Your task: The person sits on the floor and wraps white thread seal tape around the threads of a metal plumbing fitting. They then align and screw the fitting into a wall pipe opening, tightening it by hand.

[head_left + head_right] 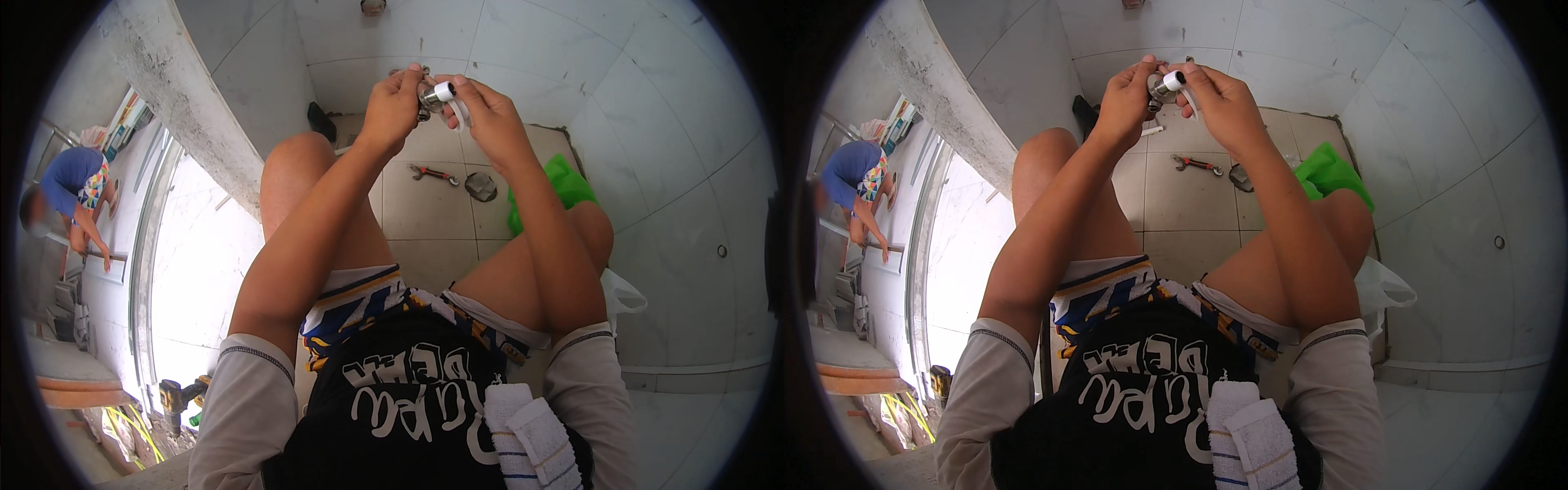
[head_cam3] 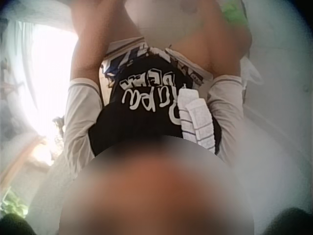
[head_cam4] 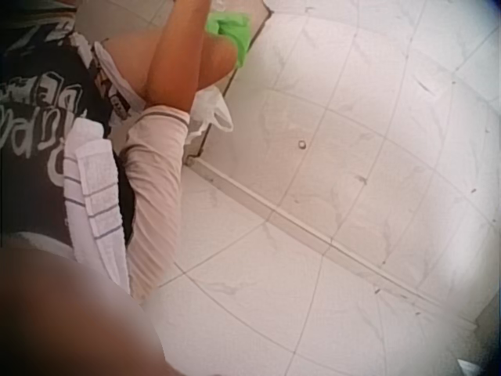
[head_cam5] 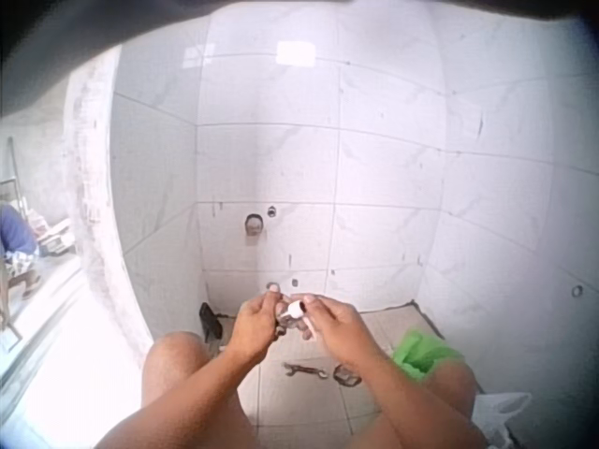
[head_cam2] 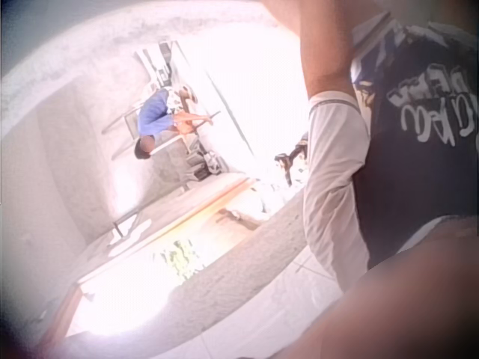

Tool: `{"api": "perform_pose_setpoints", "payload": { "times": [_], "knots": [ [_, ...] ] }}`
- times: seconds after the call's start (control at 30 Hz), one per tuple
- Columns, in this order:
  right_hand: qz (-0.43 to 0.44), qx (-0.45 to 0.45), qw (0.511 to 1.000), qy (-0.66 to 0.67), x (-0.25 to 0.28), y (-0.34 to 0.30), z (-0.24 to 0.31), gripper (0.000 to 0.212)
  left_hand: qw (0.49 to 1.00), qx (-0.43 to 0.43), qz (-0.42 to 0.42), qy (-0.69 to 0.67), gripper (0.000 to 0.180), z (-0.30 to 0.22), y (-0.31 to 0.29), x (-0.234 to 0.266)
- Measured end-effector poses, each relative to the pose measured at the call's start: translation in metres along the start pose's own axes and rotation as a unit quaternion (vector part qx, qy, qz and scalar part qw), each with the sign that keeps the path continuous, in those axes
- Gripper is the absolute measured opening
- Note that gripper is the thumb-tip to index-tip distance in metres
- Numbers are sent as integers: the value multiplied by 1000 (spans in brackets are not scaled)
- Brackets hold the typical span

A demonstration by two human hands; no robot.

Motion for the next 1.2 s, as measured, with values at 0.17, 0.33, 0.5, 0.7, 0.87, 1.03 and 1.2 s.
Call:
{"api": "perform_pose_setpoints", "payload": {
  "times": [0.17,0.33,0.5,0.7,0.87,1.03,1.2],
  "knots": [
    [0,1,1000,-13,0,-2,0,44,999,24,8,-30,38,2,4,1],
    [50,41,984,-166,-9,-7,-4,51,996,62,-43,-55,36,7,8,11],
    [62,125,922,-360,-21,-11,4,54,986,32,-159,50,41,12,17,29],
    [76,97,917,-380,-24,-19,19,53,927,-103,-267,242,49,-2,16,33],
    [97,61,938,-327,-15,-23,38,54,896,-106,-277,331,49,-10,4,19],
    [81,31,981,-176,-1,-15,38,54,857,-108,-285,416,47,-13,1,9],
    [22,83,996,-24,11,-11,43,54,827,-142,-255,480,43,-14,-6,-2]
  ]
}}
Point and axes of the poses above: each hand's wrist, its own y-axis towards the middle knuckle, its own x-axis out of the back of the hand, z = x × y, the point moved 6 cm from there along y, towards the middle knuckle, and after that the axes turned 12 degrees about x, right-handed, at the moved point
